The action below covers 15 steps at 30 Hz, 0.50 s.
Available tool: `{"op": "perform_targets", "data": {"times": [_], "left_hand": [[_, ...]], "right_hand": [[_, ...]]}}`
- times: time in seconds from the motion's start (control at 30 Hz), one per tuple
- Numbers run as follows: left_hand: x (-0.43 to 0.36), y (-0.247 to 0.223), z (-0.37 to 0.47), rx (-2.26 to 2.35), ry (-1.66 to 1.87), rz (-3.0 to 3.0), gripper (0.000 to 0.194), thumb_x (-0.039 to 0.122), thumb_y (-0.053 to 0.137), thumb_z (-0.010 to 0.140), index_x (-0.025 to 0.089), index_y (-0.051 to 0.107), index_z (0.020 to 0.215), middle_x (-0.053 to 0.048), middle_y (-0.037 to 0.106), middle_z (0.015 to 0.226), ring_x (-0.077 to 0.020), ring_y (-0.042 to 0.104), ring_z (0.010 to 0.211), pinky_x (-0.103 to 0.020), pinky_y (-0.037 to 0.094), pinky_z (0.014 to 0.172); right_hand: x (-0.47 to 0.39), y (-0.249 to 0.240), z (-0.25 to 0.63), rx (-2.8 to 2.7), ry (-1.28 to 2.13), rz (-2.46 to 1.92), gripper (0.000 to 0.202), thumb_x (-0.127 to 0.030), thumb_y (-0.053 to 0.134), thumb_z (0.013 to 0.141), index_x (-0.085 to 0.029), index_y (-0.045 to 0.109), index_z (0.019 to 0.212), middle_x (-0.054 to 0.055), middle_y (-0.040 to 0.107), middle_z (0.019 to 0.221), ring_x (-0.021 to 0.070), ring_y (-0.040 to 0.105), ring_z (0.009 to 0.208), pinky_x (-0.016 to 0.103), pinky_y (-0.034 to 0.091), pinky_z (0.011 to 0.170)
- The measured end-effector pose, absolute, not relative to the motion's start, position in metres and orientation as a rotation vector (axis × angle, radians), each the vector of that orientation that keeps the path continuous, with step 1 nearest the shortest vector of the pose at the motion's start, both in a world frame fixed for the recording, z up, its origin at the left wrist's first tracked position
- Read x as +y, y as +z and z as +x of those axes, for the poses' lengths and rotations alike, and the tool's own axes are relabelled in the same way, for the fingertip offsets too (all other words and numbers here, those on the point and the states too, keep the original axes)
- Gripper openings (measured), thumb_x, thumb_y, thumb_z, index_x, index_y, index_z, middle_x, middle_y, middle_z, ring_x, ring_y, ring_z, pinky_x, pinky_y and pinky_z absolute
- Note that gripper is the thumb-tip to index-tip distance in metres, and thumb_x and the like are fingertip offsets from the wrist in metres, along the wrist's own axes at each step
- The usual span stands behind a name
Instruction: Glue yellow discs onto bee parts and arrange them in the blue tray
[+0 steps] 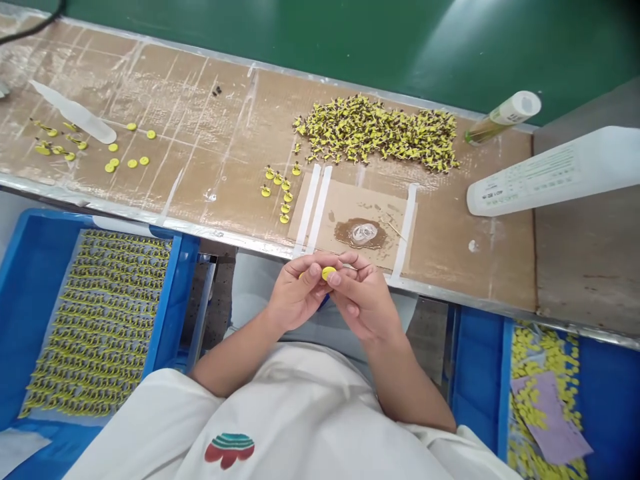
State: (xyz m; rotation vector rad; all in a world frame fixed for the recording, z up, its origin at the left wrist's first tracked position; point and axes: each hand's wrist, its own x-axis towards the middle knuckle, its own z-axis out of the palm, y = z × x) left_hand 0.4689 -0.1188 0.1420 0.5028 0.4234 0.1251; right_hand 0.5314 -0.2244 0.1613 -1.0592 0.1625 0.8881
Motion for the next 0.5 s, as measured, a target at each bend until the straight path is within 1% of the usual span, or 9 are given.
{"op": "perform_targets", "data": {"times": [0.07,0.13,0.17,0.23,0.3,0.37,0.43,0.5], "left_hand": [[-0.118,0.141,0.471,0.411,0.132,0.511,0.03,0.044,0.091,0.066,0.022,0.081,0.085,-0.006,0.077,0.09,-0.0121,0.069,0.076,-0.02,0.054,0.062],[-0.118,0.14,0.473,0.403,0.139,0.508,0.029,0.042,0.091,0.065,0.024,0.081,0.086,-0.005,0.078,0.09,-0.0135,0.071,0.079,-0.021,0.057,0.066],[-0.118,0.139,0.473,0.406,0.148,0.503,0.029,0.04,0.092,0.065,0.024,0.081,0.086,-0.004,0.078,0.089,-0.0132,0.071,0.078,-0.021,0.057,0.066],[-0.118,0.138,0.475,0.426,0.17,0.49,0.028,0.037,0.094,0.062,0.024,0.08,0.082,-0.002,0.076,0.084,-0.0105,0.068,0.068,-0.019,0.055,0.057],[-0.117,0.137,0.475,0.445,0.164,0.48,0.031,0.039,0.095,0.058,0.023,0.079,0.079,-0.001,0.074,0.08,-0.0098,0.065,0.061,-0.02,0.053,0.05],[-0.116,0.137,0.475,0.448,0.134,0.471,0.034,0.04,0.095,0.057,0.022,0.078,0.08,-0.001,0.072,0.079,-0.0115,0.065,0.061,-0.023,0.055,0.049],[-0.114,0.138,0.476,0.437,0.103,0.454,0.034,0.042,0.095,0.058,0.024,0.078,0.082,-0.001,0.071,0.083,-0.0141,0.067,0.065,-0.026,0.057,0.05],[-0.111,0.14,0.478,0.425,0.1,0.419,0.033,0.041,0.094,0.06,0.026,0.078,0.084,0.0,0.069,0.085,-0.0126,0.065,0.066,-0.025,0.057,0.05]], "right_hand": [[-0.223,0.162,0.532,0.185,0.882,-1.046,0.059,-0.032,0.1,0.051,-0.022,0.056,0.09,-0.01,0.058,0.054,0.0019,0.031,0.03,0.013,0.021,0.031],[-0.221,0.164,0.532,0.208,0.868,-1.037,0.06,-0.031,0.1,0.05,-0.022,0.055,0.089,-0.01,0.059,0.054,0.002,0.032,0.03,0.013,0.022,0.03],[-0.219,0.165,0.532,0.217,0.862,-1.038,0.061,-0.03,0.1,0.048,-0.022,0.055,0.089,-0.01,0.059,0.055,0.0021,0.032,0.03,0.013,0.023,0.03],[-0.217,0.166,0.533,0.227,0.858,-1.049,0.063,-0.03,0.101,0.046,-0.022,0.055,0.088,-0.008,0.062,0.056,0.0026,0.034,0.03,0.013,0.024,0.03],[-0.214,0.166,0.534,0.229,0.857,-1.065,0.064,-0.033,0.101,0.045,-0.021,0.055,0.086,-0.006,0.064,0.057,0.0035,0.035,0.03,0.014,0.025,0.029],[-0.212,0.166,0.533,0.226,0.834,-1.085,0.063,-0.034,0.101,0.045,-0.021,0.055,0.086,-0.005,0.065,0.058,0.0047,0.038,0.031,0.014,0.026,0.029],[-0.211,0.165,0.531,0.214,0.797,-1.11,0.061,-0.035,0.101,0.047,-0.021,0.057,0.086,-0.004,0.066,0.06,0.006,0.041,0.032,0.015,0.029,0.028],[-0.213,0.167,0.525,0.179,0.768,-1.144,0.056,-0.037,0.1,0.051,-0.021,0.06,0.088,-0.002,0.068,0.064,0.0073,0.045,0.035,0.017,0.035,0.03]]}}
